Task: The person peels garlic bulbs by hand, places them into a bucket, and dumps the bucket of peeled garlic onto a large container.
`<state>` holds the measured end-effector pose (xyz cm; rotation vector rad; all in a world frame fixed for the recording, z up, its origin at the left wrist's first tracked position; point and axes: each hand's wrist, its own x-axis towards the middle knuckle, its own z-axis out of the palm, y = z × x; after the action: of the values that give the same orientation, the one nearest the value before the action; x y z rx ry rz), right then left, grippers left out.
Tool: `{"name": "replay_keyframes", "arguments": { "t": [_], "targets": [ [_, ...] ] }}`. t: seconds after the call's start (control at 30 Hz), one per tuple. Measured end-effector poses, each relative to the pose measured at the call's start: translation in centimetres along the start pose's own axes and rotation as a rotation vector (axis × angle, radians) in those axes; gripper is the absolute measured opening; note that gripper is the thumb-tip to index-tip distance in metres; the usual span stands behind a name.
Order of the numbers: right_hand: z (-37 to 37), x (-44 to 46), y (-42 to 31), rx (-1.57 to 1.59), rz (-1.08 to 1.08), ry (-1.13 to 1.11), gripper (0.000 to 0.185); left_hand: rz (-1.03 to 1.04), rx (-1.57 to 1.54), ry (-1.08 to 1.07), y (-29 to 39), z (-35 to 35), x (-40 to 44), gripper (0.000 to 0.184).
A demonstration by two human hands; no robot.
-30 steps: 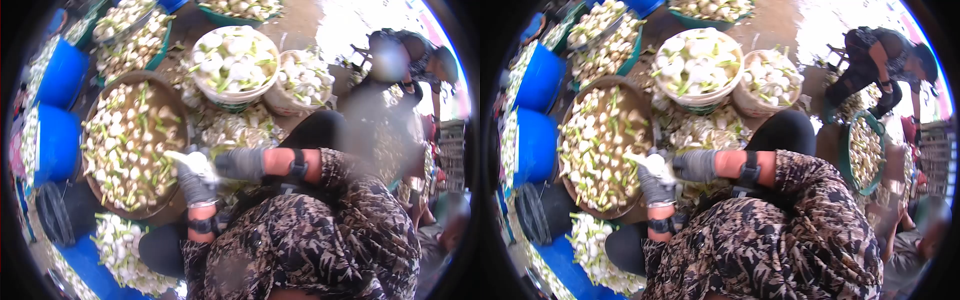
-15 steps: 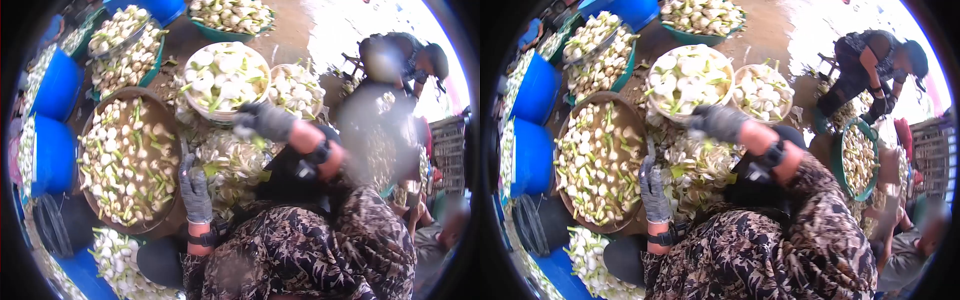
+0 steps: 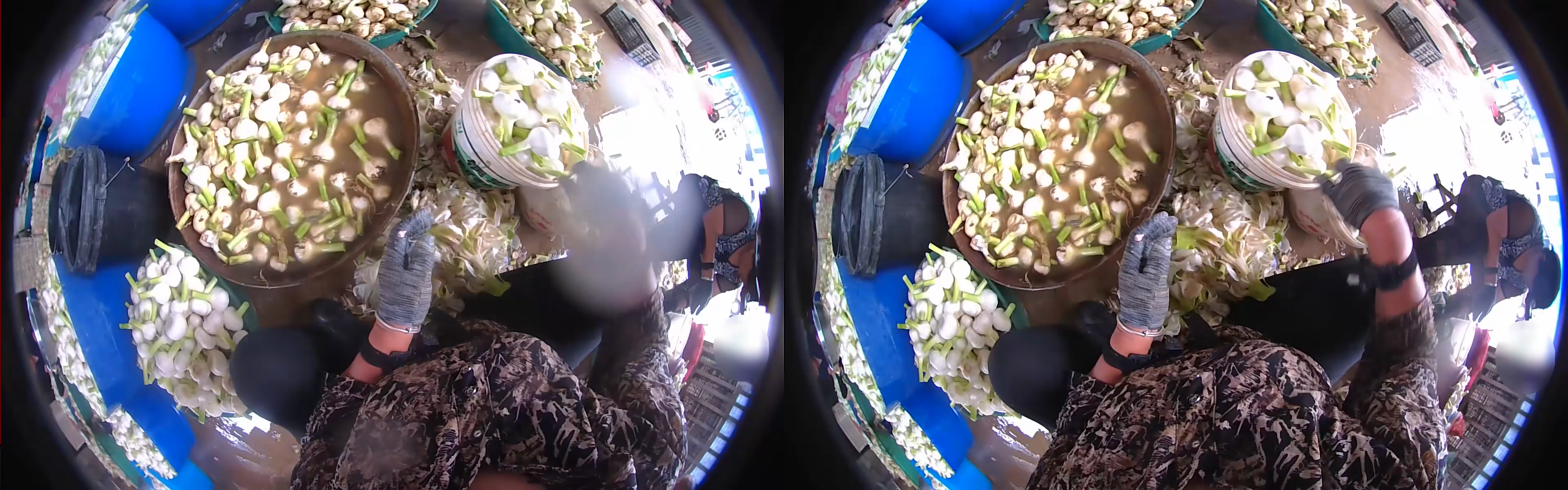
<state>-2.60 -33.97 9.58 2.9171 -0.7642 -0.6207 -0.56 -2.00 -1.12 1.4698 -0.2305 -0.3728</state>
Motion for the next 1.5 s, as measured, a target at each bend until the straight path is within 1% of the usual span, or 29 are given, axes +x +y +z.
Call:
{"name": "replay_keyframes", "arguments": {
  "t": [0.1, 0.13, 0.17, 0.2, 0.27, 0.33, 0.37, 0.43, 0.5, 0.57, 0.6, 0.63, 0.7, 0.77, 0.8, 0.87, 0.9, 0.93, 1.0, 1.03, 1.1, 1.13, 1.17, 1.23, 1.27, 1.37, 1.43, 1.47, 1.5],
  "targets": [
    [1.2, -1.1, -9.3, 0.353, -0.457, -0.112, 0.032, -0.029, -0.090, 0.060, -0.1, -0.6, 0.0, 0.031],
    [1.7, -0.3, -12.8, 0.359, -0.577, -0.136, 0.028, -0.042, -0.091, 0.100, 0.1, -0.7, 0.1, 0.030],
    [1.3, 0.5, -16.3, 0.284, -0.662, -0.138, 0.030, -0.055, -0.091, 0.140, 0.2, -0.7, 0.0, 0.028],
    [4.7, 3.5, -18.7, 0.259, -0.837, 0.012, 0.032, -0.075, -0.118, 0.163, 0.4, -0.6, 0.1, 0.026],
    [5.8, 6.8, -24.9, -0.049, -0.848, -0.018, 0.039, -0.045, -0.081, 0.176, 0.6, -0.8, 0.1, 0.025],
    [9.4, 10.1, -28.6, -0.235, -0.799, 0.087, 0.040, -0.025, -0.049, 0.192, 0.0, -1.3, 0.0, 0.023],
    [10.0, 11.1, -29.5, -0.236, -0.813, 0.090, 0.040, -0.023, -0.046, 0.206, 0.3, -1.5, 0.1, 0.023],
    [11.3, 12.7, -30.8, -0.381, -0.708, -0.069, 0.042, -0.020, -0.132, 0.220, 0.8, -1.9, 0.2, 0.023],
    [11.6, 13.1, -30.4, -0.366, -0.677, -0.081, 0.043, -0.033, -0.140, 0.246, 0.1, -2.5, 0.2, 0.024],
    [9.0, 10.9, -28.9, -0.058, -0.643, -0.117, 0.044, 0.078, 0.046, 0.312, -1.2, -3.2, 0.4, 0.027],
    [8.5, 9.7, -27.4, 0.193, -0.648, -0.081, 0.048, 0.139, 0.305, 0.291, -1.4, -3.8, 0.4, 0.032],
    [8.5, 8.8, -25.8, 0.186, -0.637, -0.080, 0.048, 0.140, 0.294, 0.284, -1.6, -3.8, 0.4, 0.032],
    [8.7, 6.4, -22.7, 0.974, -0.802, -0.185, 0.053, 0.059, 0.136, 0.318, -1.8, -3.7, 0.6, 0.044],
    [7.7, 2.8, -20.7, 1.420, -0.835, -0.385, 0.060, 0.006, 0.019, 0.296, -2.1, -3.8, 0.9, 0.058],
    [6.7, 1.2, -19.6, 1.398, -0.841, -0.426, 0.060, 0.075, 0.220, 0.139, -2.7, -4.1, 1.3, 0.043],
    [7.0, -0.8, -18.2, 1.364, -0.811, -0.399, 0.063, 0.152, 0.420, -0.039, -2.9, -2.7, 1.2, 0.030],
    [6.6, -1.7, -17.4, 1.315, -0.774, -0.380, 0.064, 0.138, 0.104, 0.017, -2.4, -1.4, 1.0, 0.029],
    [6.7, -2.3, -16.8, 1.324, -0.768, -0.364, 0.064, 0.129, -0.051, 0.034, -1.8, -0.8, 0.9, 0.029],
    [6.6, -3.5, -15.7, 0.897, -0.680, -0.039, 0.057, 0.047, -0.262, 0.075, -1.3, -0.1, 0.7, 0.028],
    [6.4, -4.2, -15.2, 0.903, -0.675, -0.024, 0.057, 0.173, 0.027, 0.043, -1.0, 0.1, 0.7, 0.029],
    [5.4, -5.9, -14.4, 0.841, -0.625, 0.391, 0.042, 0.448, 0.625, 0.100, -0.5, 0.5, 0.7, 0.030],
    [5.2, -6.4, -14.3, 0.812, -0.514, 0.426, 0.026, 0.118, -0.034, 0.143, -0.3, 1.0, 0.6, 0.031],
    [5.5, -6.3, -13.9, 0.815, -0.503, 0.438, 0.026, -0.233, -0.685, 0.165, -0.1, 1.5, 0.4, 0.033],
    [6.4, -6.0, -13.2, 0.677, -0.608, 0.619, 0.021, -0.235, -0.618, 0.152, -0.4, 1.8, 0.5, 0.034],
    [6.3, -6.3, -13.3, 0.665, -0.586, 0.614, 0.017, -0.134, -0.353, 0.079, -0.4, 1.6, 0.8, 0.033],
    [6.6, -6.9, -13.9, 0.586, -0.470, 0.605, 0.015, 0.073, 0.086, 0.021, -0.3, 1.3, 1.0, 0.033],
    [6.8, -6.9, -13.9, 0.588, -0.465, 0.625, 0.015, 0.017, 0.081, -0.056, 0.2, 1.0, 0.6, 0.034],
    [6.5, -6.9, -13.8, 0.682, -0.491, 0.567, 0.015, -0.023, -0.049, -0.015, 0.2, 0.9, 0.3, 0.037],
    [6.4, -6.9, -13.7, 0.777, -0.515, 0.506, 0.015, -0.030, -0.047, -0.016, 0.2, 0.9, -0.1, 0.037]
  ]
}}
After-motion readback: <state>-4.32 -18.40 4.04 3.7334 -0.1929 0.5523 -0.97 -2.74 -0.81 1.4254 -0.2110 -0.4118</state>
